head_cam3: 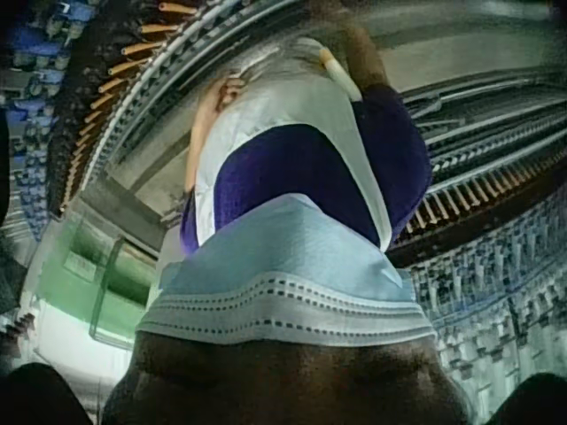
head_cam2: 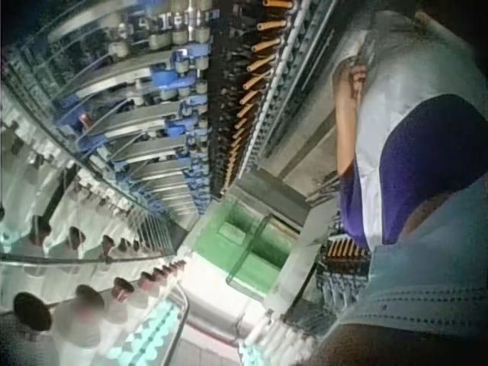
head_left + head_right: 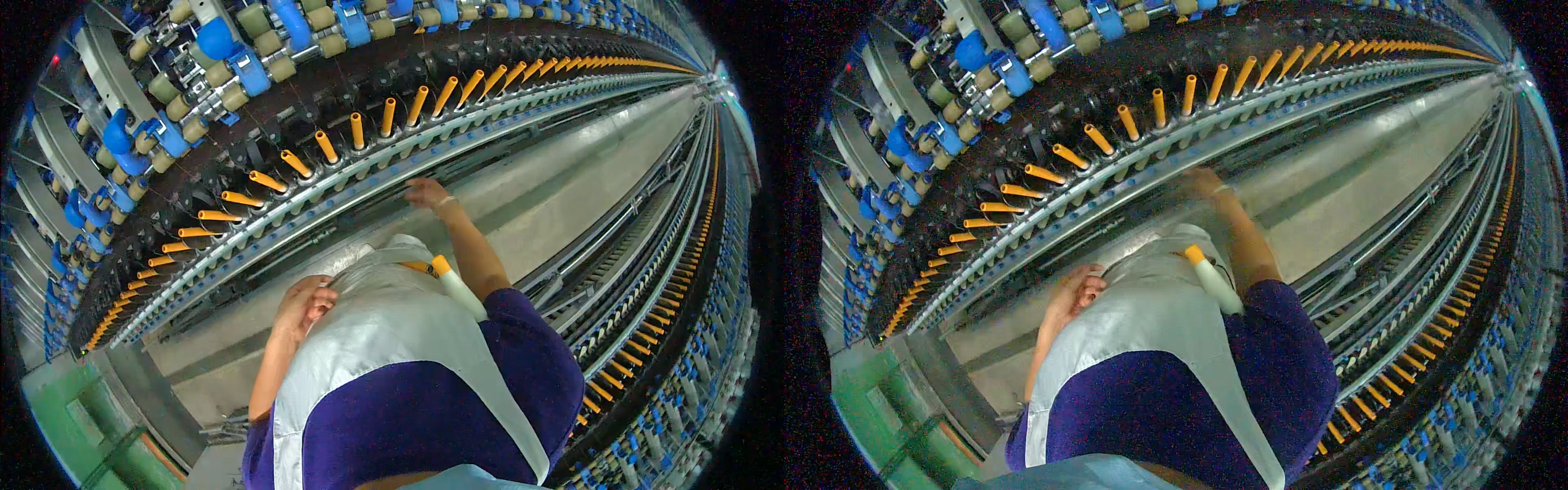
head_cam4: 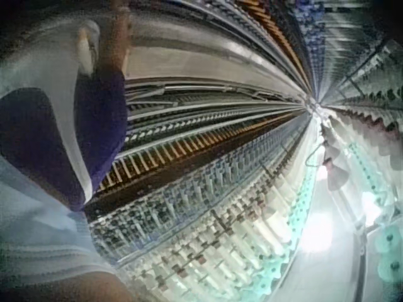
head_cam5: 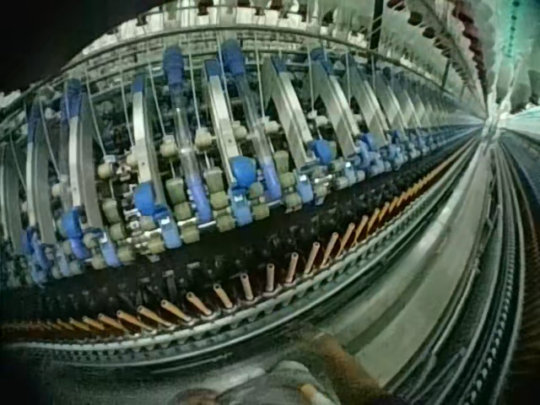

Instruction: The person walks along a textile machine and repeatedly threads white yarn through orange spools and blue guides. They use both hands to pull the thread through each guide and secure it on the spool, moving sequentially along the machine.

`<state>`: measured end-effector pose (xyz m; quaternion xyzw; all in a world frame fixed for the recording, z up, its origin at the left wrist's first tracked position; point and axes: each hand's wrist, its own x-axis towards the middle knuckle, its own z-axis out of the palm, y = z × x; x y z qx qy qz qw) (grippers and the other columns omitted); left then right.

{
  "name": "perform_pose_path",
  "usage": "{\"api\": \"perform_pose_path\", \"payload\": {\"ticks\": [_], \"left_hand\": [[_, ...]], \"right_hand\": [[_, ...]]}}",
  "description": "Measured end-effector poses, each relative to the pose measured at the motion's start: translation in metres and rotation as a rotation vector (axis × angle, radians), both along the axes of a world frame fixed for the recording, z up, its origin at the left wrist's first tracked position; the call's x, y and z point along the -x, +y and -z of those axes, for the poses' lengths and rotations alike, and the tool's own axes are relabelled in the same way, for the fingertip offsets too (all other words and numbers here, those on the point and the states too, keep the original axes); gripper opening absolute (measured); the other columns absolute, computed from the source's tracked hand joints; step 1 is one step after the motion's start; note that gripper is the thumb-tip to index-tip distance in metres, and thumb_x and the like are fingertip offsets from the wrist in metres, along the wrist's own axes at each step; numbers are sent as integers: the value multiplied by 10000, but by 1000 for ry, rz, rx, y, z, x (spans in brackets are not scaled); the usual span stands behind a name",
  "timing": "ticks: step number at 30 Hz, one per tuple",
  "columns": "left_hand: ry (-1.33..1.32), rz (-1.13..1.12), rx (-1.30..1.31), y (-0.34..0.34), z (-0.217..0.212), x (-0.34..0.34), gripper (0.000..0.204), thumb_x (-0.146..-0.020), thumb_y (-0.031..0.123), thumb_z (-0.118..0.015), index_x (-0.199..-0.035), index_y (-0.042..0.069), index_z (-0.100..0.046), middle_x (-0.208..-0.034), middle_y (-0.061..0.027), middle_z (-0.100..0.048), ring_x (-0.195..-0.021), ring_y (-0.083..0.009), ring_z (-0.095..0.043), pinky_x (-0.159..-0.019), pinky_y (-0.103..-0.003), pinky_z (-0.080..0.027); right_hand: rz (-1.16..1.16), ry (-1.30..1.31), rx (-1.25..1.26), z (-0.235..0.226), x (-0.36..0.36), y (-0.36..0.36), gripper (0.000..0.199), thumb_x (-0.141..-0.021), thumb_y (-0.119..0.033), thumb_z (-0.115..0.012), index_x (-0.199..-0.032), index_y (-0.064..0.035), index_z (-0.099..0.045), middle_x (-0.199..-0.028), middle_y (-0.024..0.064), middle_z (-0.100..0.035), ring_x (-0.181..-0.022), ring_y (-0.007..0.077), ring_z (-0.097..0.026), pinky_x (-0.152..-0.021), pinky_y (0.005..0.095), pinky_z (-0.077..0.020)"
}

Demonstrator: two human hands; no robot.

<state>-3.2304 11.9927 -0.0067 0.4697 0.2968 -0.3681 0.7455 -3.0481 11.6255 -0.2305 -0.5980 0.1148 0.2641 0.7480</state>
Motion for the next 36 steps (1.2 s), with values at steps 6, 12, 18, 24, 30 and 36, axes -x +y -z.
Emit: {"api": "perform_pose_path", "payload": {"ticks": [6, 12, 18, 24, 30, 36], "left_hand": [[-527, 239, -780, -4, 24, 0, 381, -946, 185, -511, -1265, -20, -471, -1214, -138, -564, -1042, -212, -582, -819, -303, -472], [-892, -36, -300, -169, 21, -124, 506, -977, 150, -435, -1428, 11, -252, -1417, -159, -376, -1321, -231, -352, -1072, -313, -280], [-842, -408, -858, -266, 36, -268, 344, -940, 168, -500, -1196, -52, -435, -1119, -203, -572, -1052, -284, -556, -883, -367, -423], [-1409, -740, -1244, -250, -84, -259, 154, -944, 187, -513, -964, 34, -508, -672, -37, -510, -597, -126, -507, -551, -270, -419], [-1288, -795, -456, -204, -165, -183, 245, -979, 238, -454, -1113, 41, -511, -652, -7, -431, -501, -58, -360, -448, -201, -291], [-784, -1159, -458, -172, -114, -135, 258, -975, 268, -465, -1103, 61, -549, -662, 22, -398, -524, -48, -334, -468, -189, -280]], "right_hand": [[282, 295, -132, 100, -70, 43, 178, -837, 23, -543, -992, -62, -519, -994, 145, -595, -912, 293, -629, -647, 349, -534], [58, 328, -466, 53, -75, 22, 245, -839, -30, -589, -1072, -75, -527, -1119, 183, -585, -992, 308, -612, -722, 423, -520], [-412, 119, 178, -21, -71, -16, 234, -827, -91, -627, -1032, 14, -589, -899, 138, -662, -739, 258, -677, -611, 379, -550], [-562, -1008, 979, -87, -68, -6, 247, -869, -117, -528, -1065, 30, -561, -729, 168, -663, -608, 313, -652, -524, 414, -524], [-624, -1042, 1222, -121, -95, 38, 317, -867, -104, -460, -1120, 74, -523, -785, 154, -680, -682, 318, -668, -560, 425, -530], [-707, -966, 1335, -105, -114, 43, 376, -844, -127, -454, -1163, 60, -521, -769, 146, -684, -677, 291, -676, -553, 411, -526]]}}
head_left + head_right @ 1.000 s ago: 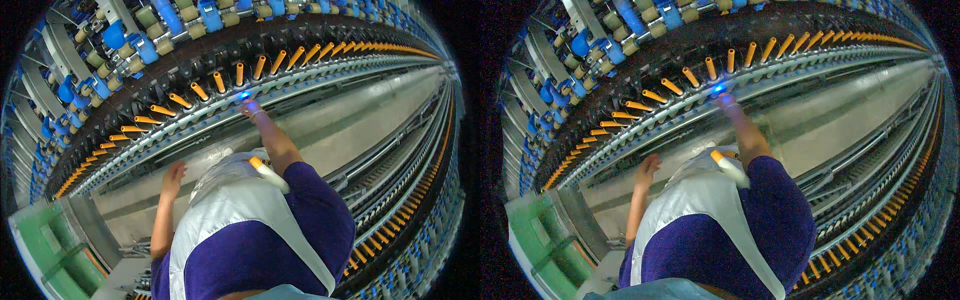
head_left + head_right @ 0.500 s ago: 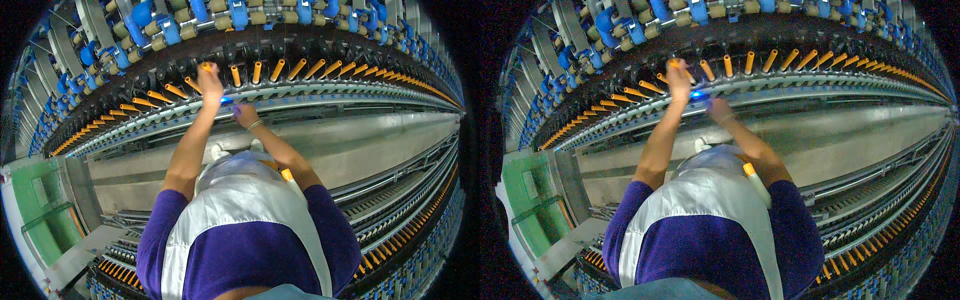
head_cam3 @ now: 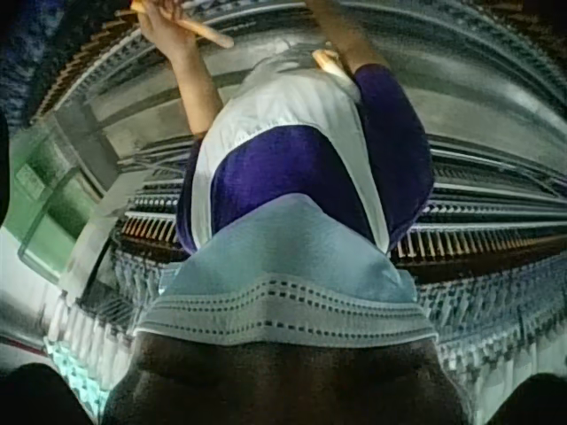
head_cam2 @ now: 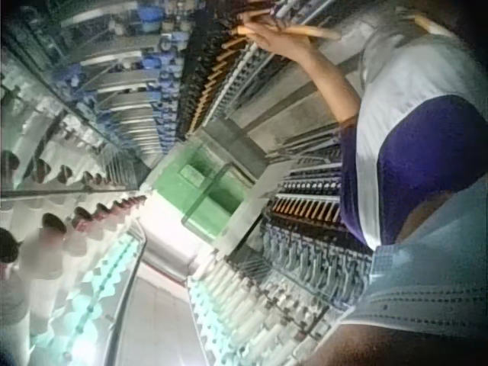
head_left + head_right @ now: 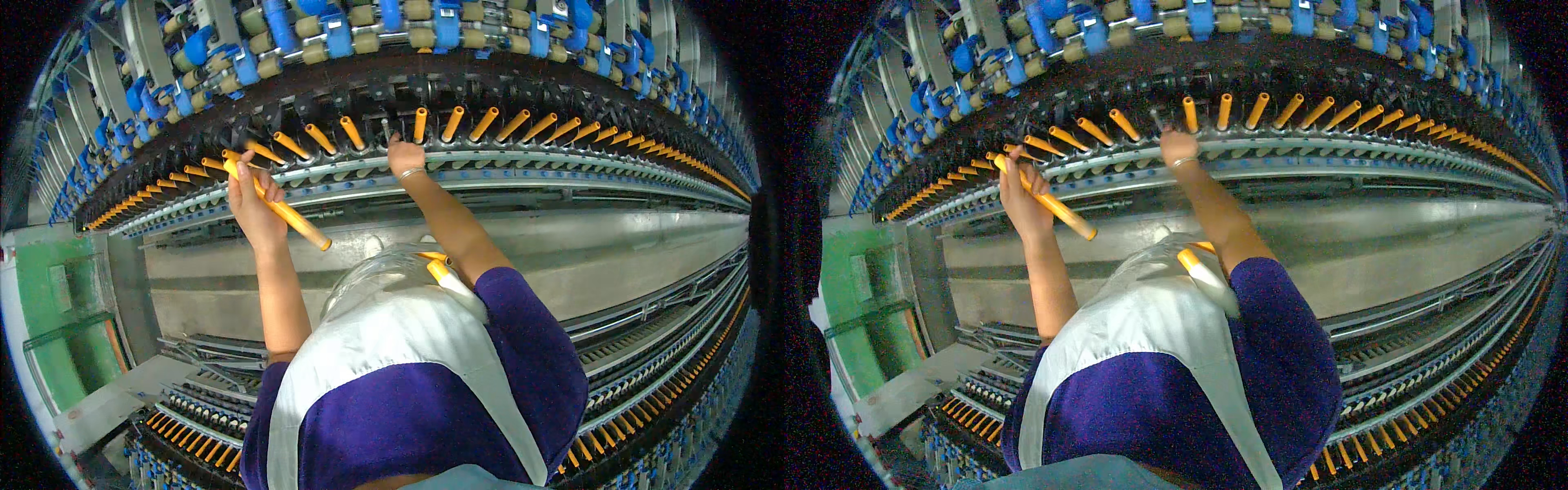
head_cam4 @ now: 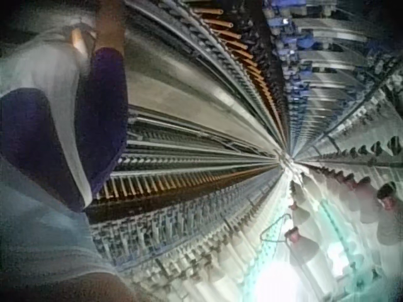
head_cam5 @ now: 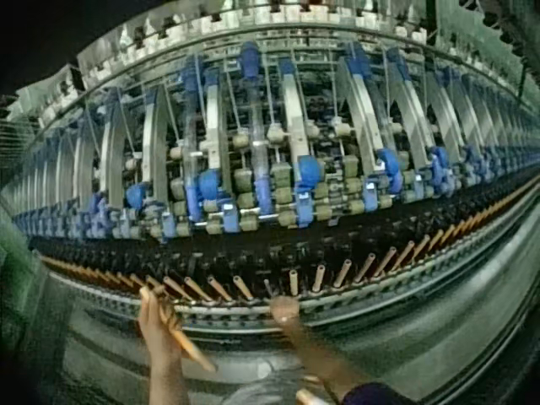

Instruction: The person walks along a textile machine and repeatedly threads white yarn through orange spools and blue guides. They use both hands to pull the thread through each guide and secure it on the spool, moving sequentially along the machine.

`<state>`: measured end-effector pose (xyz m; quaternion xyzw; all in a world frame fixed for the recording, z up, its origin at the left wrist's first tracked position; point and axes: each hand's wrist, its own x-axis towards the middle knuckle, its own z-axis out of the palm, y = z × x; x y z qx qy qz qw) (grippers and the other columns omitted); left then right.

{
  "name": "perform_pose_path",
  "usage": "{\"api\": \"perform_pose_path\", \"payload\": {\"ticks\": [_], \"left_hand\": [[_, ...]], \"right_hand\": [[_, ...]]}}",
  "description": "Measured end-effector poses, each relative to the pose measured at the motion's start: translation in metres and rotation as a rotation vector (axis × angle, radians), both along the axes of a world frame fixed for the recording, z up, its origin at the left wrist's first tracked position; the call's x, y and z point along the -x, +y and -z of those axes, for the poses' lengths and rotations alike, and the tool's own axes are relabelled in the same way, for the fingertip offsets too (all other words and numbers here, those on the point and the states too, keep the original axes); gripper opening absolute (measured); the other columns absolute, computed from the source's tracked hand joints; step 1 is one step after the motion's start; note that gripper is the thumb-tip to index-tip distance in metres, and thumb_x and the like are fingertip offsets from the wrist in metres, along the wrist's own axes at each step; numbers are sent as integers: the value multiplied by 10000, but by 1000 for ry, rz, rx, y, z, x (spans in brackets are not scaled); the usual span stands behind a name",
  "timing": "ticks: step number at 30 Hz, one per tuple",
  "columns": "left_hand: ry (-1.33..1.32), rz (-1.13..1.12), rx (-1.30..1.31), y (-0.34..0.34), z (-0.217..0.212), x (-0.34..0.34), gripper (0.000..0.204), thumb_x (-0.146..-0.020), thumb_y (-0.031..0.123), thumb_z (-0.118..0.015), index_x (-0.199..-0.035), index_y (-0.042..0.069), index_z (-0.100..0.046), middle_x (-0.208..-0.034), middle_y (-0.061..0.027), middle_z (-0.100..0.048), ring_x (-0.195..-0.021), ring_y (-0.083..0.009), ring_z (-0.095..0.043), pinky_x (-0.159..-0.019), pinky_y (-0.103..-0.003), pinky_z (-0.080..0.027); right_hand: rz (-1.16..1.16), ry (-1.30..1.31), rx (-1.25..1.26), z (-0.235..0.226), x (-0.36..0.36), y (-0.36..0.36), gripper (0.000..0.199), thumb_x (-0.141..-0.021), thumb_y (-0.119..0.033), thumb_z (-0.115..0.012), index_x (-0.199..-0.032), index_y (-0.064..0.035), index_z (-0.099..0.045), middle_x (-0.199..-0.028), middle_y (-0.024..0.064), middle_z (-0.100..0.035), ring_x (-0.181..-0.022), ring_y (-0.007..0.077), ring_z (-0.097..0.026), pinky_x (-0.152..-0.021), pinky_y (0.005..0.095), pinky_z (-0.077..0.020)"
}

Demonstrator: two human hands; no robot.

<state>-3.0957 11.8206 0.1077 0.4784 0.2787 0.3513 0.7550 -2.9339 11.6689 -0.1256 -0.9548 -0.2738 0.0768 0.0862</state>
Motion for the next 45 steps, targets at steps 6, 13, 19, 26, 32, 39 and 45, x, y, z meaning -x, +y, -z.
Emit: {"api": "perform_pose_path", "payload": {"ticks": [6, 13, 19, 26, 32, 39, 45], "left_hand": [[-224, 192, 264, 71, 36, 32, 317, -983, 311, -439, -1109, 38, -538, -695, 17, -398, -553, -51, -321, -461, -175, -281], [-849, 739, 913, 73, 36, 3, 396, -971, 312, -452, -1189, -16, -495, -760, -20, -385, -620, -62, -347, -454, -159, -347], [-697, 811, 944, 33, 23, -36, 391, -972, 338, -441, -1192, 22, -510, -733, -8, -381, -617, -76, -376, -465, -158, -351], [-781, 745, 936, 34, 26, -6, 411, -969, 337, -447, -1209, 8, -500, -754, -10, -387, -630, -70, -369, -458, -153, -365], [-764, 626, 834, 75, 38, 37, 411, -981, 319, -427, -1222, -9, -482, -758, -10, -370, -623, -73, -345, -469, -169, -379], [-835, 673, 913, 65, 37, 20, 421, -979, 293, -437, -1210, -56, -482, -765, -16, -371, -643, -84, -367, -476, -175, -369], [-777, 647, 933, 70, 34, 14, 399, -972, 320, -447, -1206, -1, -483, -768, -16, -380, -640, -77, -371, -476, -165, -381]], "right_hand": [[199, -198, -150, 40, 32, -3, 288, -794, -194, -533, -981, 24, -555, -660, 126, -653, -596, 296, -654, -528, 427, -516], [17, 329, 375, 55, 97, -116, 179, -803, -212, -623, -890, -56, -632, -885, 152, -667, -874, 294, -651, -718, 404, -520], [226, 296, -440, 34, 41, -57, 194, -851, -216, -559, -798, -55, -655, -794, 167, -659, -769, 299, -661, -652, 431, -511], [199, -174, -173, 28, 19, 13, 202, -813, -202, -513, -749, -59, -640, -701, 164, -646, -658, 332, -646, -570, 461, -519], [290, -272, -396, 32, 26, -9, 160, -750, -231, -569, -736, -83, -629, -667, 135, -634, -641, 339, -630, -562, 451, -514], [343, -124, -223, 29, 23, 0, 181, -787, -262, -593, -785, -84, -631, -745, 141, -647, -689, 339, -629, -618, 453, -513], [200, -330, -431, 33, 20, -5, 203, -695, -251, -638, -630, -70, -571, -677, 123, -624, -621, 328, -601, -550, 455, -489]]}}
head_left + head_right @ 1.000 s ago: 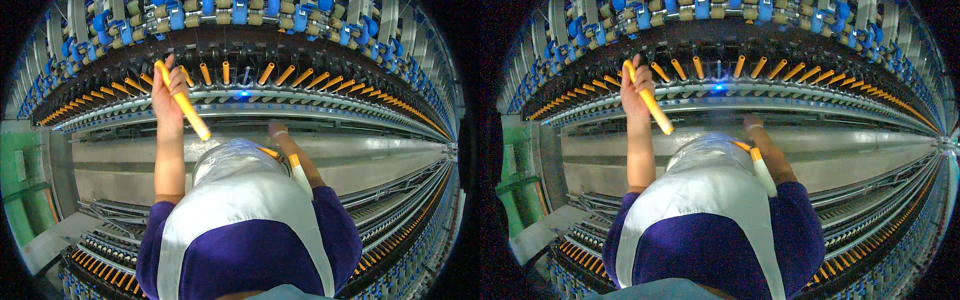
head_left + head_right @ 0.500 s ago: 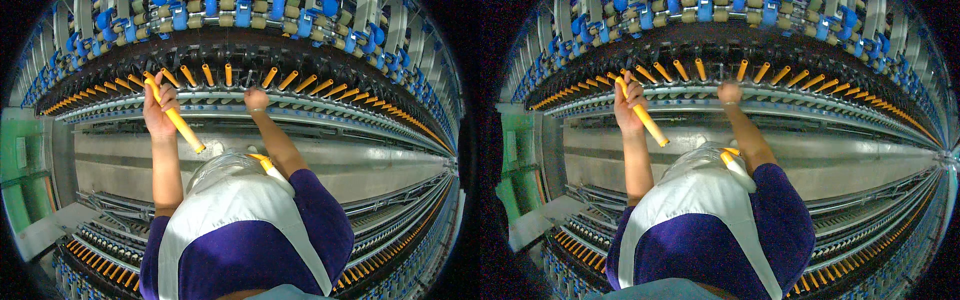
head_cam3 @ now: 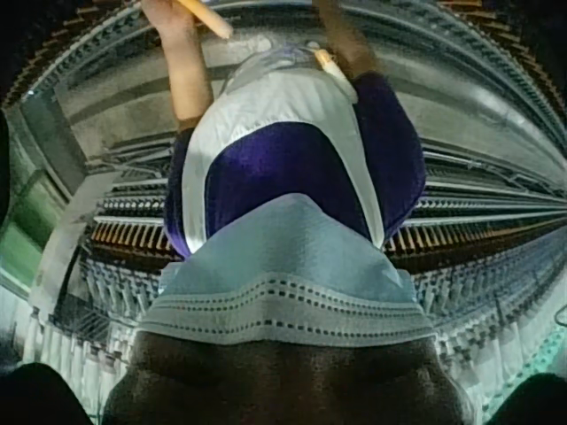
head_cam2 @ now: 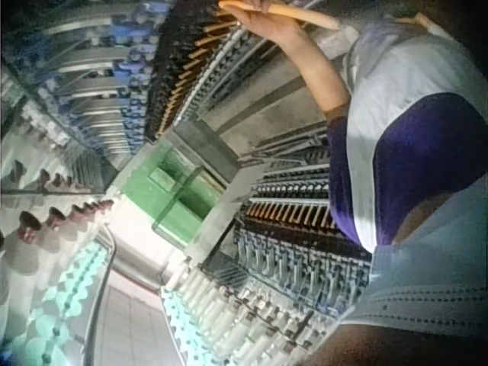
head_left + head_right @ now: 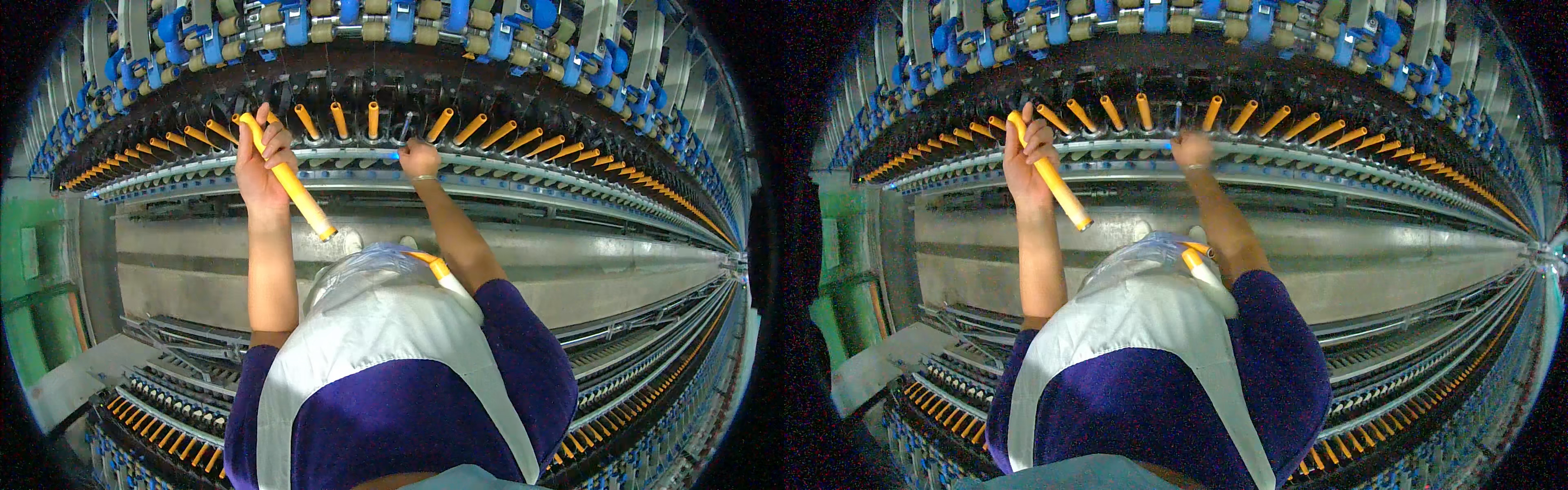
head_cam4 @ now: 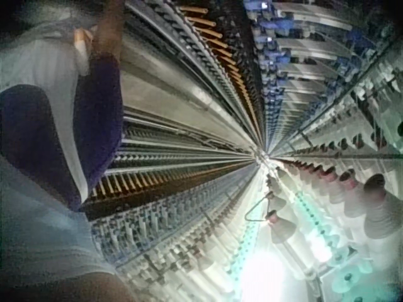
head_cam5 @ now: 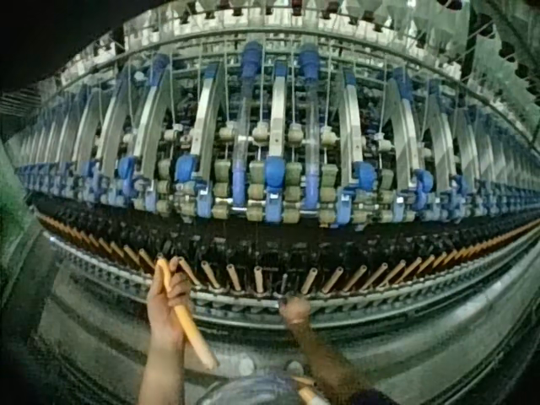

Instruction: The person walks along a textile machine and repeatedly threads white yarn through orange spools and blue guides. They use both hands to pull the thread through each guide and secure it on the spool, moving sequentially along the machine.

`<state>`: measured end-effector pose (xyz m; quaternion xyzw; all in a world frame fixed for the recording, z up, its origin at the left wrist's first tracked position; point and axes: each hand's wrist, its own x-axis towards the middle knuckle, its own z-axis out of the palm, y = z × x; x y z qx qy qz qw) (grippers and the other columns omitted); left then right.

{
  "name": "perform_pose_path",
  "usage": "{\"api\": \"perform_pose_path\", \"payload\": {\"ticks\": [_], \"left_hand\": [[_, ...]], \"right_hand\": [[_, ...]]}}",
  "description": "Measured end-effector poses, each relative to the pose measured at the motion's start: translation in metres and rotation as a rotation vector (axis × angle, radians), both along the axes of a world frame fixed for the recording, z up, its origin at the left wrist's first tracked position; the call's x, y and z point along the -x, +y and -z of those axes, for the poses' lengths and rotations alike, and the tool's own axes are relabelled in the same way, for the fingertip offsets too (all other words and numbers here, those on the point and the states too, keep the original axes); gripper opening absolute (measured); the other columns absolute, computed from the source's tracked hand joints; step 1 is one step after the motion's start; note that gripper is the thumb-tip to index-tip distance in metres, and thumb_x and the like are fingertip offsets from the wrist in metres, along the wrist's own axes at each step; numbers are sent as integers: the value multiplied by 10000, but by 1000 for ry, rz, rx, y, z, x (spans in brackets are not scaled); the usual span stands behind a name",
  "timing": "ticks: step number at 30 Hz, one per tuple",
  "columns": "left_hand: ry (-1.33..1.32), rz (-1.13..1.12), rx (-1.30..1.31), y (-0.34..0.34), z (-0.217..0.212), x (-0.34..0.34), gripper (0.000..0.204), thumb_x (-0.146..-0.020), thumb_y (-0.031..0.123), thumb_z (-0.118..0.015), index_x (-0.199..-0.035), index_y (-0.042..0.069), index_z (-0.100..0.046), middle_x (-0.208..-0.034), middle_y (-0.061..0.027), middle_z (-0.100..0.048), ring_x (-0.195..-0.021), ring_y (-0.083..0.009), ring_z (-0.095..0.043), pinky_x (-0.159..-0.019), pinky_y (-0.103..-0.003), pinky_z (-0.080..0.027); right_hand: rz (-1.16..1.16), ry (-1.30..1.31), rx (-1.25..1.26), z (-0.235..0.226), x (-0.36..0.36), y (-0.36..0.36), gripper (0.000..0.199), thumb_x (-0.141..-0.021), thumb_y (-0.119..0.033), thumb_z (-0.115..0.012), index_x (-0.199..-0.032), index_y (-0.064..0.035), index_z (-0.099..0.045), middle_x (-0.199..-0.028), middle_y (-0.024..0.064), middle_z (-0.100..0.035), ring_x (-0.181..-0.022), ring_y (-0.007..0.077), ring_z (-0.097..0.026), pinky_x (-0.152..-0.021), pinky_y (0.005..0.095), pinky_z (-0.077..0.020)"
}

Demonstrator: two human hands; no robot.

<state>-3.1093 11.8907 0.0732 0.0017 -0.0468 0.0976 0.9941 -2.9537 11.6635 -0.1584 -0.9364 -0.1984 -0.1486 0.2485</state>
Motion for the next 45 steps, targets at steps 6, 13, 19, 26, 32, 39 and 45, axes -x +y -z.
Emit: {"api": "perform_pose_path", "payload": {"ticks": [6, 13, 19, 26, 32, 39, 45], "left_hand": [[-33, 8, 53, 0, 1, -4, 408, -969, 309, -455, -1204, -23, -491, -763, -16, -380, -640, -76, -369, -478, -165, -375], [-68, 197, 57, -5, -9, -32, 421, -954, 311, -482, -1190, -37, -482, -752, -16, -398, -619, -70, -384, -464, -161, -368], [-156, 183, 11, -41, -21, -62, 440, -952, 330, -485, -1223, -16, -463, -751, -14, -406, -628, -83, -395, -476, -166, -378], [-25, 204, -139, -72, -31, -87, 413, -942, 299, -520, -1254, 33, -469, -666, 22, -379, -550, -63, -377, -474, -175, -364], [43, 228, -280, -80, -28, -95, 389, -924, 270, -558, -1221, 33, -473, -693, -11, -416, -594, -99, -414, -525, -211, -383], [228, -73, -548, -106, -37, -89, 293, -894, 206, -602, -1141, 68, -528, -746, -26, -495, -634, -110, -473, -523, -218, -404], [134, -49, -777, -122, -44, -79, 251, -889, 192, -622, -1101, 77, -553, -737, -6, -522, -618, -79, -511, -497, -183, -426]], "right_hand": [[-116, 277, 280, -10, 52, -67, 206, -733, -268, -616, -674, -72, -640, -714, 149, -629, -681, 344, -613, -610, 443, -502], [-274, 317, 209, -10, 37, -59, 185, -799, -231, -637, -833, -50, -647, -802, 156, -637, -820, 358, -610, -739, 460, -495], [-298, 842, 299, -9, 51, -80, 311, -801, -215, -661, -1046, -28, -617, -907, 129, -667, -759, 248, -652, -669, 345, -513], [-858, 1055, -690, -178, 54, -65, 306, -944, -315, -517, -1079, -44, -562, -811, 25, -595, -647, 82, -550, -562, 232, -421], [-856, 851, -358, -268, 72, -57, 277, -914, -208, -560, -709, -24, -587, -642, 15, -533, -587, 89, -493, -528, 259, -375], [-783, 451, -675, -280, 93, -54, 188, -848, -101, -583, -693, 3, -564, -687, 43, -542, -635, 133, -506, -552, 260, -389], [-803, 566, -747, -274, 100, -55, 170, -817, -74, -598, -674, 13, -567, -735, 55, -557, -630, 134, -502, -585, 261, -415]]}}
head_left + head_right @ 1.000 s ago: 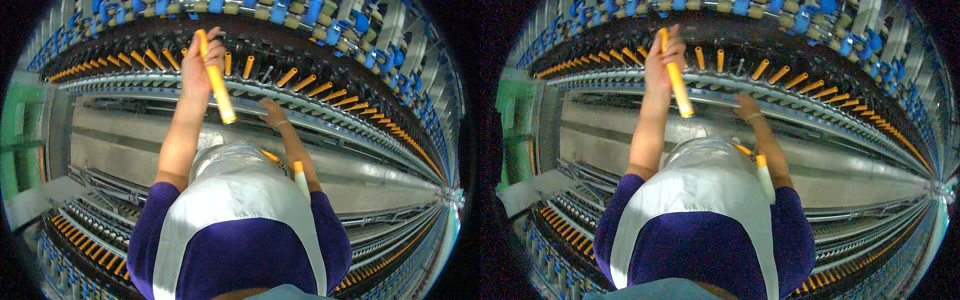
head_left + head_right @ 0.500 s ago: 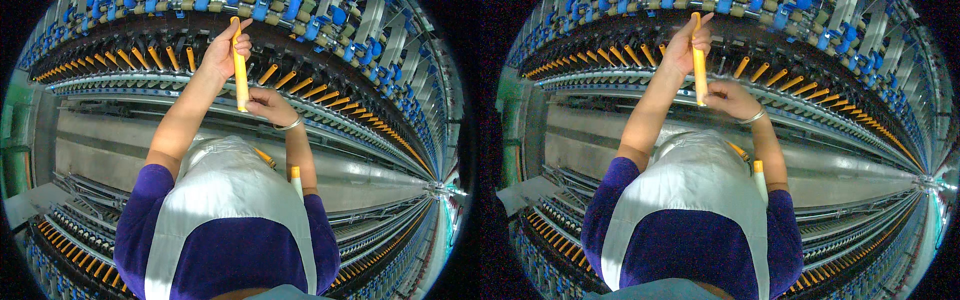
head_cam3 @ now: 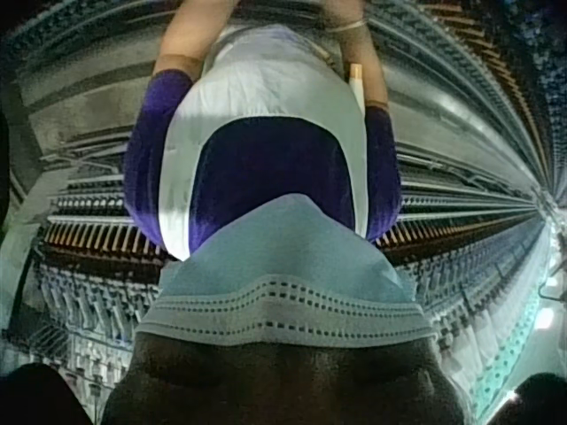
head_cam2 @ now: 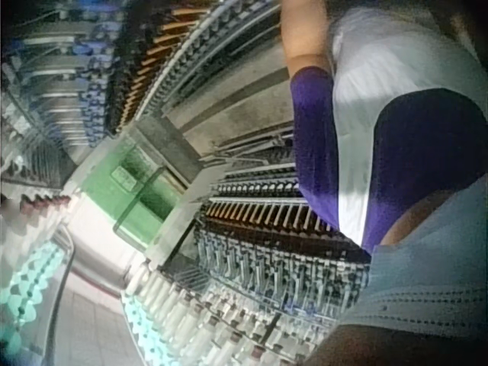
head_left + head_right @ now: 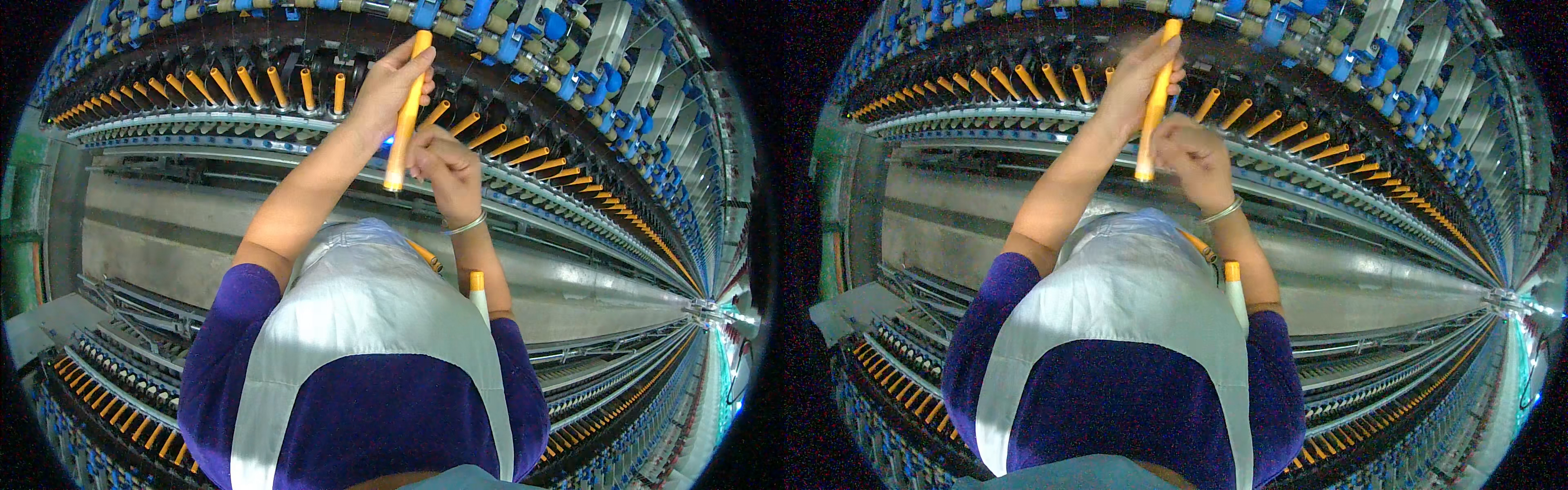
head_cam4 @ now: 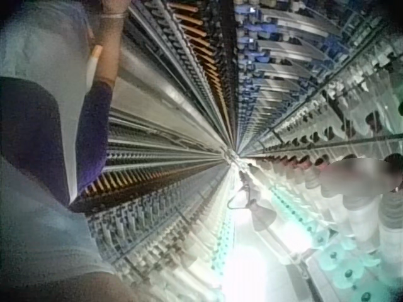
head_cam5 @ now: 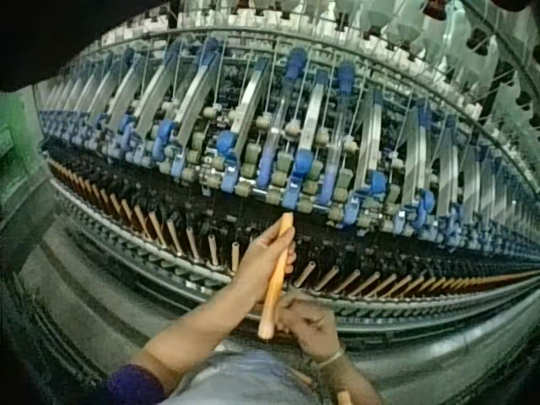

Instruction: The person walks along a textile machine and repeatedly threads white yarn through orange spools and blue guides. They use both hands to pull the thread through each guide and secure it on the spool, moving sequentially along the machine.

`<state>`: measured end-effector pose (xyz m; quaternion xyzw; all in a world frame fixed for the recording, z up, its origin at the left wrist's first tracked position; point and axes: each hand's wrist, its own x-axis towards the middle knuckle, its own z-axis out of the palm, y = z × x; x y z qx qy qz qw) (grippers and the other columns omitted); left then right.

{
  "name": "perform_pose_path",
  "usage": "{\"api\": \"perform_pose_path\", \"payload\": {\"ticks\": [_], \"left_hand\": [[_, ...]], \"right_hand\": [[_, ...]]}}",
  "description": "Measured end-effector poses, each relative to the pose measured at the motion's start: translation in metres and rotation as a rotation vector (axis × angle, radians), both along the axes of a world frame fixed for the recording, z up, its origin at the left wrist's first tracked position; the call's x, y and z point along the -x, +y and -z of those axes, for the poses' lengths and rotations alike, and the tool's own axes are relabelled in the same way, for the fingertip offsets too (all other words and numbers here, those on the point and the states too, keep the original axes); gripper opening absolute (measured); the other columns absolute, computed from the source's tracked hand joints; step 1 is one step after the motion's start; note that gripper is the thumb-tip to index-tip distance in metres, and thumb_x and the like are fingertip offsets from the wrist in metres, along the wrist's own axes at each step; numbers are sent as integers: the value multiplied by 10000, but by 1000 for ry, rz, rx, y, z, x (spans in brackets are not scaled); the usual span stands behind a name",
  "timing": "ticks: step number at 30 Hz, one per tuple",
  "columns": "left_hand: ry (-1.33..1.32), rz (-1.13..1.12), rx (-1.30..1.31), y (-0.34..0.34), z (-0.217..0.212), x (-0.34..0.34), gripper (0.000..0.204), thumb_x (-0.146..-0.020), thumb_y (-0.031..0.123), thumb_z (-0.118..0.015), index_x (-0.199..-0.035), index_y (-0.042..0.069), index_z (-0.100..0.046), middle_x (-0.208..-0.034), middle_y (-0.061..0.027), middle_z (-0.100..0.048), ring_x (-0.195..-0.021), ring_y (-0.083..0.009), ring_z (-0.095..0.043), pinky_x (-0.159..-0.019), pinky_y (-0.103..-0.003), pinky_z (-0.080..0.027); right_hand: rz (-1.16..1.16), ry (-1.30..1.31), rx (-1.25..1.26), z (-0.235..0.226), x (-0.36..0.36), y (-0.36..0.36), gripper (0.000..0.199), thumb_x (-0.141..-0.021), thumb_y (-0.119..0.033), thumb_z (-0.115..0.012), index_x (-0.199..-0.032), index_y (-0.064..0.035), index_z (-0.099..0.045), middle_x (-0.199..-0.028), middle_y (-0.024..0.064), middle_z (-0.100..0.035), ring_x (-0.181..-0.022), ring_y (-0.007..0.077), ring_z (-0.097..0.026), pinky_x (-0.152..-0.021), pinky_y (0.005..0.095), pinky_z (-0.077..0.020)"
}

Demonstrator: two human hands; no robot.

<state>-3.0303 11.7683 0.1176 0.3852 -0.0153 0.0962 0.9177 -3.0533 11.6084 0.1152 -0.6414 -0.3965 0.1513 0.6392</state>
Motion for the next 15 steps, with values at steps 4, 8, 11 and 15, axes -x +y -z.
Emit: {"api": "perform_pose_path", "payload": {"ticks": [4, 8, 11, 15], "left_hand": [[172, 59, 234, -9, 15, 1, 268, -907, 168, -581, -1152, 91, -502, -819, -31, -541, -709, -132, -539, -627, -243, -468], [199, 215, 467, -17, 37, -2, 196, -910, 159, -571, -1075, 96, -487, -833, -47, -550, -716, -140, -533, -618, -259, -456], [160, 181, 420, -24, 44, -6, 199, -906, 204, -586, -1056, 110, -495, -831, -45, -557, -653, -132, -525, -538, -237, -431], [392, 223, 239, -30, 37, -11, 194, -909, 251, -556, -1015, 91, -526, -829, -69, -620, -673, -137, -560, -547, -258, -445]], "right_hand": [[-2, 439, -561, -6, -2, 2, 255, -843, -43, -518, -600, -43, -443, -767, 58, -454, -771, 152, -461, -671, 274, -420], [-143, 827, -737, -12, -6, -8, 287, -877, -111, -492, -619, -77, -373, -702, 30, -365, -738, 158, -420, -673, 269, -430], [-158, 931, -766, -15, -5, -16, 299, -879, -101, -498, -624, -97, -341, -695, 16, -323, -696, 121, -374, -535, 199, -361], [140, 503, -252, -23, 1, -27, 232, -873, -87, -524, -673, -68, -409, -766, 19, -425, -660, 76, -381, -525, 175, -326]]}}
